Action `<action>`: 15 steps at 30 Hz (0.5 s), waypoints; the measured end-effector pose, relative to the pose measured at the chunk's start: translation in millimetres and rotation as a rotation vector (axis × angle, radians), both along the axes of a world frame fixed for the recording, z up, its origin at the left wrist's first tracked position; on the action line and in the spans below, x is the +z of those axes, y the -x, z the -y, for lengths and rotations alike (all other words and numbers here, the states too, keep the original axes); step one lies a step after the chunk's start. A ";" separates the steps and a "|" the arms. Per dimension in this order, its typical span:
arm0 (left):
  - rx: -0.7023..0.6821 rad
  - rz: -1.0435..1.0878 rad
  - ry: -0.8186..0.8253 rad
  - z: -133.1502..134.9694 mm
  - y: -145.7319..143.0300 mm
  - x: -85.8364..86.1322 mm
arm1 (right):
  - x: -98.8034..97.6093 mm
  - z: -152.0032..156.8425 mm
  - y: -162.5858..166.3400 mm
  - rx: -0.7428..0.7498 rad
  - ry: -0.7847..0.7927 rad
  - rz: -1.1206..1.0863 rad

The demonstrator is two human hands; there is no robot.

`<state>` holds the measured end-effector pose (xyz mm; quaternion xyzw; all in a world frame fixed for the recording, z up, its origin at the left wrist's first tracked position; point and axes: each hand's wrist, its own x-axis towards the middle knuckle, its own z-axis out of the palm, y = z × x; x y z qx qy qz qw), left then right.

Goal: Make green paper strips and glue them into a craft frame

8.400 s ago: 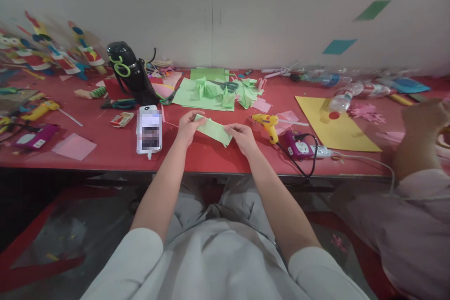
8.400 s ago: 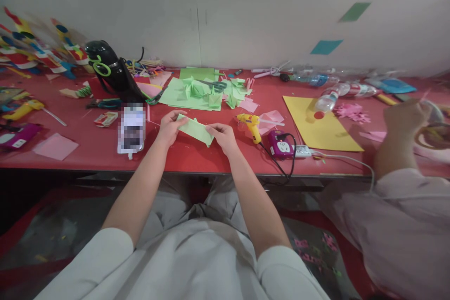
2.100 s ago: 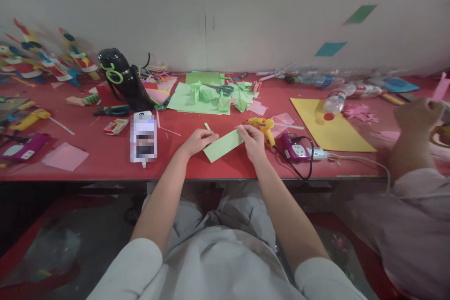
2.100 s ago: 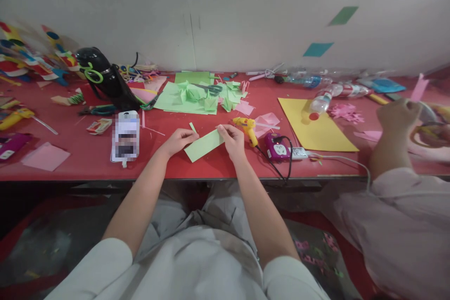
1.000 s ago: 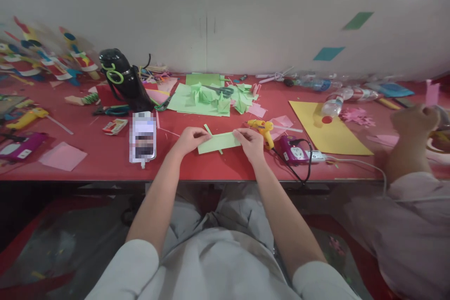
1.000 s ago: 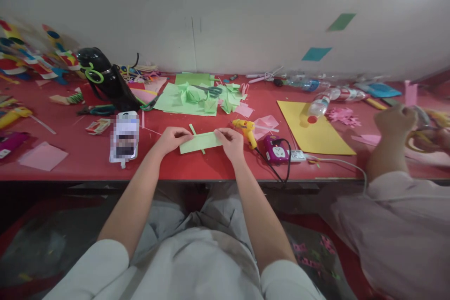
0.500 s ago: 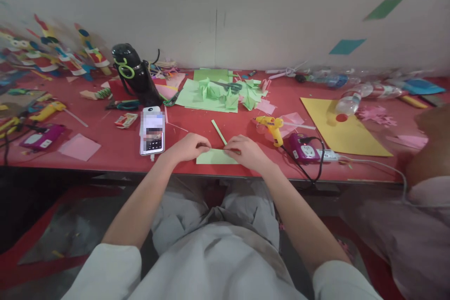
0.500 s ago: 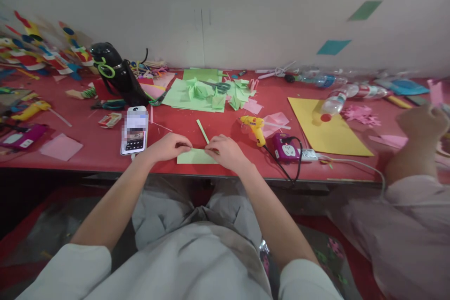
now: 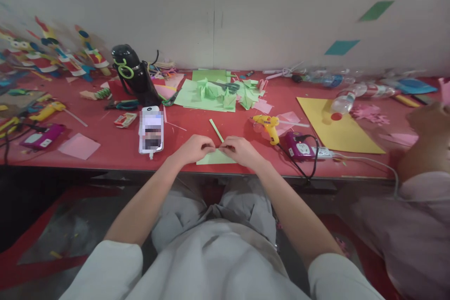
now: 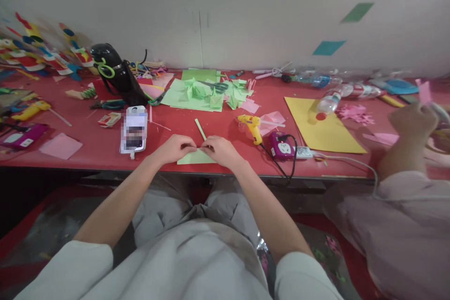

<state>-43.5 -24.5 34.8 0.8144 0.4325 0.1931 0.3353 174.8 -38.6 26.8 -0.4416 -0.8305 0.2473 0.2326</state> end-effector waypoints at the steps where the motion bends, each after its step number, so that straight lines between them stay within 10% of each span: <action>1: 0.001 0.010 -0.013 0.0 -0.2 -1.9 | -0.9 0.0 -1.4 -0.003 -0.005 -0.002; 15: -0.187 -0.331 -0.234 2.7 6.0 12.4 | 4.9 4.8 -16.9 0.017 -0.015 0.241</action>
